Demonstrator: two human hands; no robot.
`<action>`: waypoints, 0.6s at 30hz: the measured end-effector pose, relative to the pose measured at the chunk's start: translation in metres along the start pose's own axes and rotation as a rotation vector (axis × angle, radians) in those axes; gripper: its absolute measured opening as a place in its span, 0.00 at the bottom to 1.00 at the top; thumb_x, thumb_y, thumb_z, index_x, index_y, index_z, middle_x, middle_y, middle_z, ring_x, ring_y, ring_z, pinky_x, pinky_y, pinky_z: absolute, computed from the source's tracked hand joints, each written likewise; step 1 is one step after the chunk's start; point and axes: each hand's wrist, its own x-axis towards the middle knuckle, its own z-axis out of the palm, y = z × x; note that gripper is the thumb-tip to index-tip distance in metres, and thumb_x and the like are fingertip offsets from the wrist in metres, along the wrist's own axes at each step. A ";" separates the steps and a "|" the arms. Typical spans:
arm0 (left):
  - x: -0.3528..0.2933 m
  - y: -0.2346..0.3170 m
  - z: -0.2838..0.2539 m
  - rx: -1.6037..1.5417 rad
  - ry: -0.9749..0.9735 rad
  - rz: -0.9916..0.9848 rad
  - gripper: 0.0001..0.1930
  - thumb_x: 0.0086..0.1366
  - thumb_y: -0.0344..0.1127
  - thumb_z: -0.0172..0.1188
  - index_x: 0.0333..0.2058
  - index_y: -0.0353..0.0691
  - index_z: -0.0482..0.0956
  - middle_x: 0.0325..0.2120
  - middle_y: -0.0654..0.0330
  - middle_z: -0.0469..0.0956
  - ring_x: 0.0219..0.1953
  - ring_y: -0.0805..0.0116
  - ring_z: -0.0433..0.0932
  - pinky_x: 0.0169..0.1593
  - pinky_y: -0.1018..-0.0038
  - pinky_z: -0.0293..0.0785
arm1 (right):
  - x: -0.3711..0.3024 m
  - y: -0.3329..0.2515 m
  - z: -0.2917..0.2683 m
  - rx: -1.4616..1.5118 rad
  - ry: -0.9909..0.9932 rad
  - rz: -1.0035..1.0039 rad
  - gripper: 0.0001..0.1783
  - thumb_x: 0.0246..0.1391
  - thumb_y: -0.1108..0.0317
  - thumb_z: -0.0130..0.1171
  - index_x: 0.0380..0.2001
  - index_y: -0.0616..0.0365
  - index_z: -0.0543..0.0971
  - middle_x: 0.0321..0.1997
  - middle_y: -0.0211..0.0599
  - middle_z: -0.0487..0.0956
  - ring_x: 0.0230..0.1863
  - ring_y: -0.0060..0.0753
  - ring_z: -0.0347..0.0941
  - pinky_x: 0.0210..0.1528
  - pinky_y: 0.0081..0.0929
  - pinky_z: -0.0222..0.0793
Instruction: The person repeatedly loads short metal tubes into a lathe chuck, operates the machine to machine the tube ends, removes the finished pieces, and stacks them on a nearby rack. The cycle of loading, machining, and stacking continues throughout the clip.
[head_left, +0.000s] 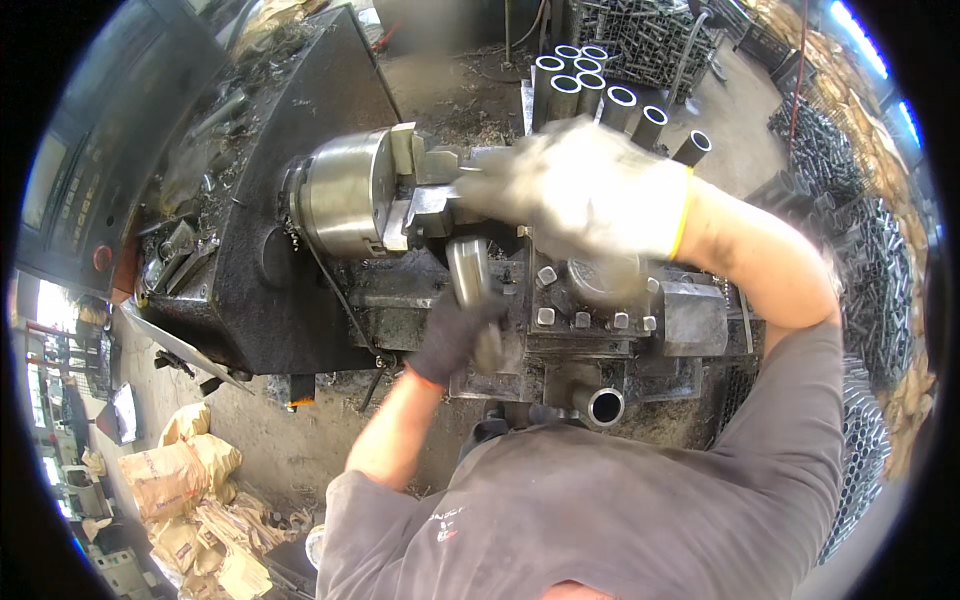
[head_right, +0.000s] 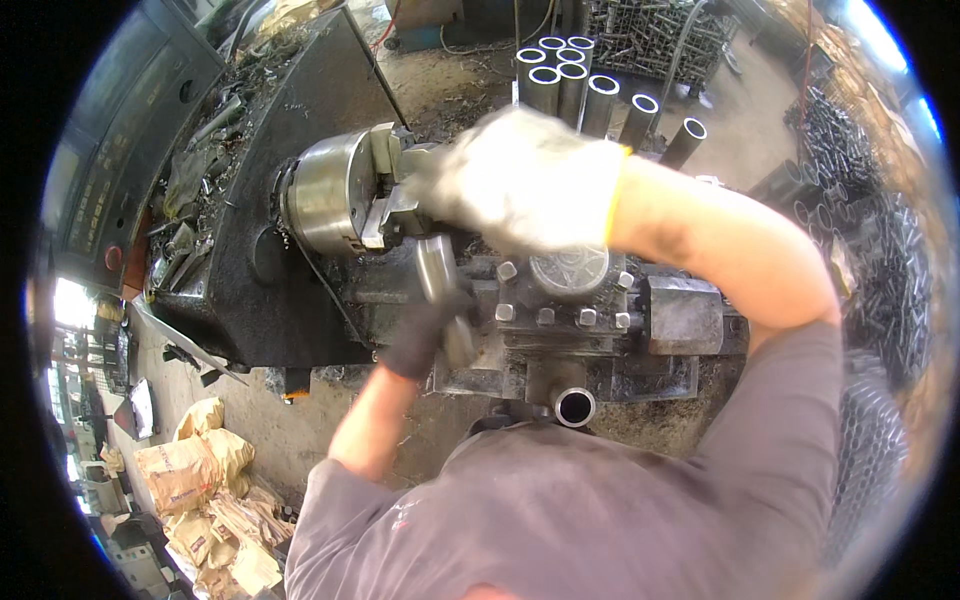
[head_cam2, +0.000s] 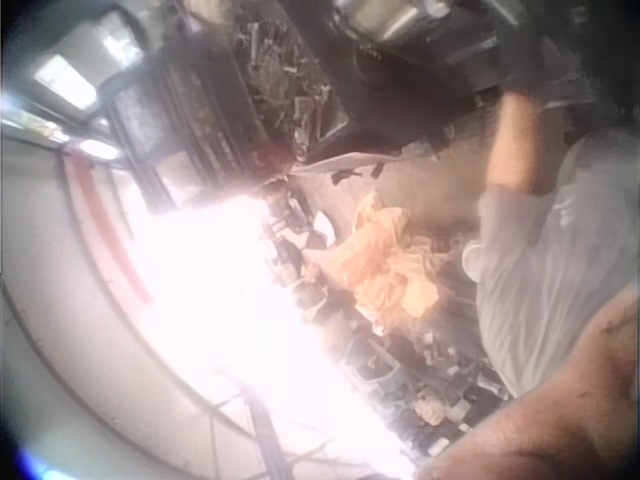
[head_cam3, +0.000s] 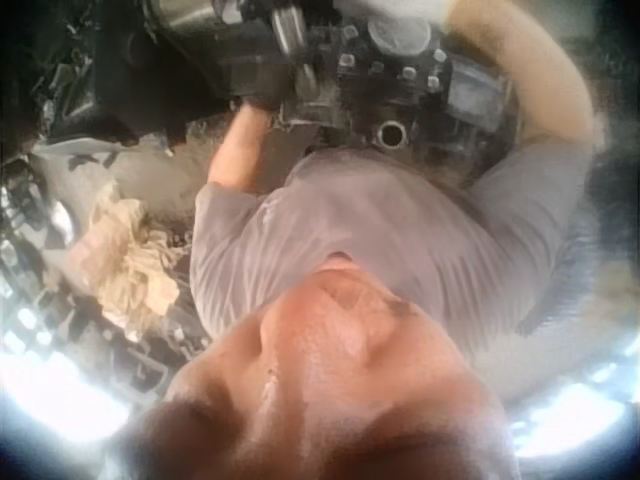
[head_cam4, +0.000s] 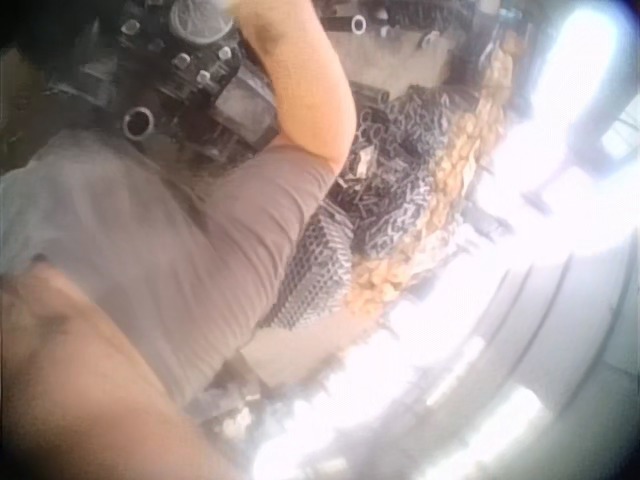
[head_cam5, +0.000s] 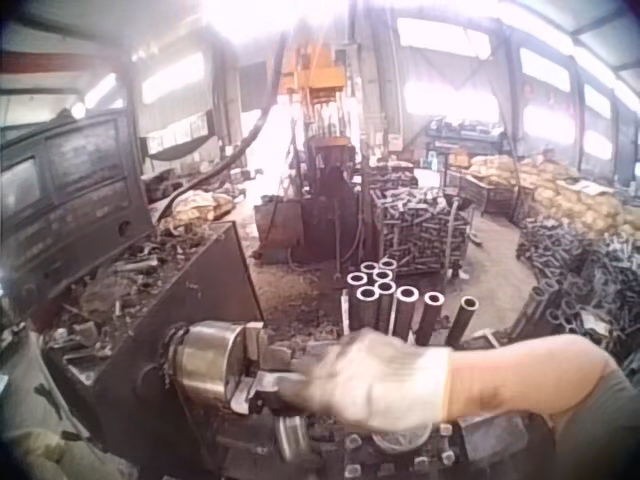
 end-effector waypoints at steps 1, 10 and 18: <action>0.006 0.029 -0.013 -0.057 -0.137 0.000 0.28 0.63 0.42 0.74 0.57 0.34 0.78 0.44 0.50 0.87 0.46 0.59 0.86 0.55 0.63 0.83 | 0.018 -0.011 0.004 -0.101 -0.061 -0.039 0.11 0.60 0.71 0.61 0.45 0.61 0.82 0.42 0.45 0.83 0.31 0.34 0.83 0.36 0.31 0.84; -0.036 0.049 -0.003 0.900 -0.037 -0.158 0.20 0.70 0.46 0.64 0.54 0.41 0.83 0.47 0.43 0.86 0.53 0.47 0.85 0.57 0.55 0.79 | -0.056 0.066 0.003 -0.076 -0.348 0.655 0.20 0.41 0.59 0.76 0.38 0.55 0.86 0.33 0.46 0.87 0.37 0.50 0.88 0.43 0.44 0.83; 0.007 -0.033 -0.003 0.620 0.310 0.291 0.20 0.66 0.36 0.64 0.56 0.39 0.81 0.54 0.46 0.83 0.58 0.48 0.83 0.62 0.60 0.77 | -0.072 0.087 0.093 0.105 -0.610 0.770 0.19 0.45 0.52 0.76 0.31 0.57 0.91 0.29 0.48 0.88 0.32 0.50 0.88 0.36 0.43 0.83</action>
